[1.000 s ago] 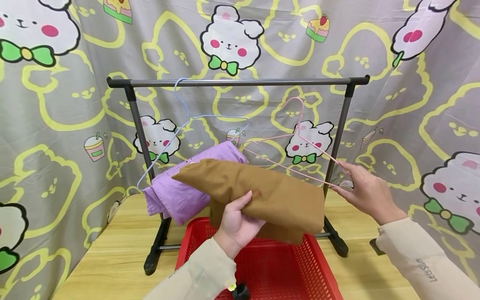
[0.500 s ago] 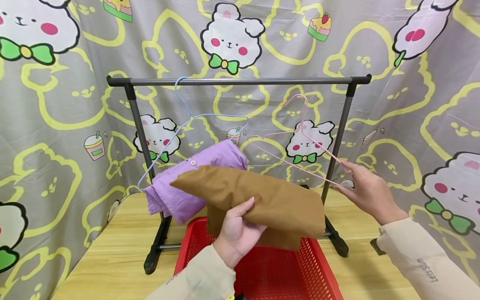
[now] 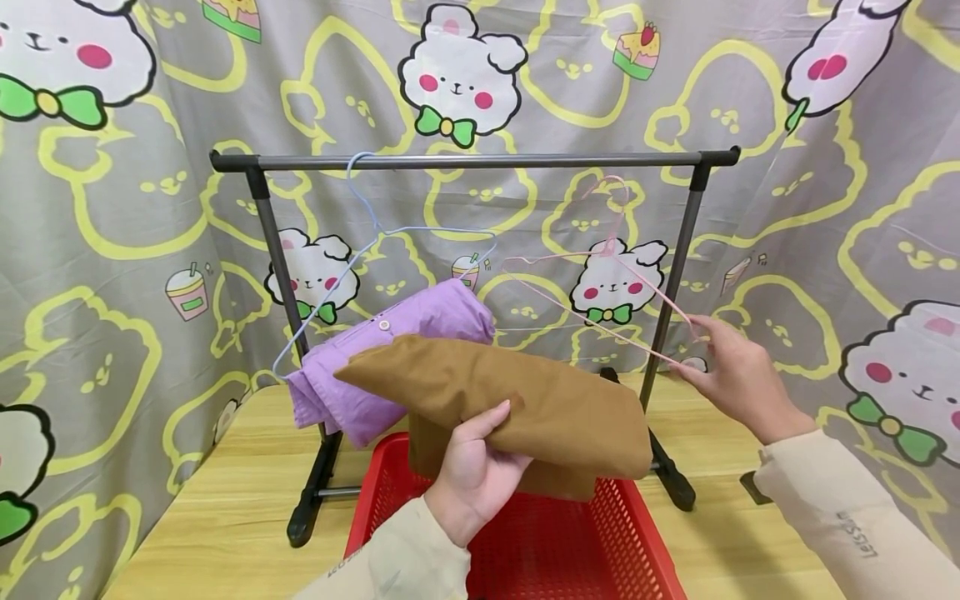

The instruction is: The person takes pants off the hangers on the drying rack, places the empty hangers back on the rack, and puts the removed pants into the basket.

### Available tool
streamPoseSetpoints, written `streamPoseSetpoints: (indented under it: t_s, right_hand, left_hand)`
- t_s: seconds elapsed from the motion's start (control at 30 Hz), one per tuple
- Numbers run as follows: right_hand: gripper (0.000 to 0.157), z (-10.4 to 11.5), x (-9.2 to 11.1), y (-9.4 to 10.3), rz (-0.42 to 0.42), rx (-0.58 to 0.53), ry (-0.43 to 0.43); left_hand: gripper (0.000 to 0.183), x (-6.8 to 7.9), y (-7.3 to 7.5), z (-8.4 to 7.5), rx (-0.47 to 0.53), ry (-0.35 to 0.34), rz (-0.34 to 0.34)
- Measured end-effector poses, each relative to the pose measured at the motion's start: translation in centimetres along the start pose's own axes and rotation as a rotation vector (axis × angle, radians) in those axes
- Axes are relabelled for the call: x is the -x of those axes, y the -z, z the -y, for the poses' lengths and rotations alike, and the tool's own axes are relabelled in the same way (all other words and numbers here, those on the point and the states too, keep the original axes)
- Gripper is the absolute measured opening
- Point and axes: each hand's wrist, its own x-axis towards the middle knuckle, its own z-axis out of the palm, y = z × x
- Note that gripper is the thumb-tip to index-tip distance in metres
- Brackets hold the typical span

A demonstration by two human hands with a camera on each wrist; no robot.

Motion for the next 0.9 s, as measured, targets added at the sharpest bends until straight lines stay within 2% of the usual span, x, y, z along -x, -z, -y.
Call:
streamPoseSetpoints:
  t_s: [0.2,0.53,0.9]
  right_hand:
    - [0.075,0.0,0.2,0.1,0.007,-0.008,-0.063]
    - [0.066,0.1,0.3,0.2,-0.019,-0.035,-0.068]
    - [0.051,0.4,0.5,0.3,-0.010,-0.027,-0.061]
  left_hand:
    - [0.034,0.6,0.0,0.2,-0.031,0.016,-0.032]
    - [0.034,1.9,-0.3,0.7,-0.044,0.012,-0.068]
    - [0.039,3.5,-1.2,1.5,-0.055,0.009,-0.205]
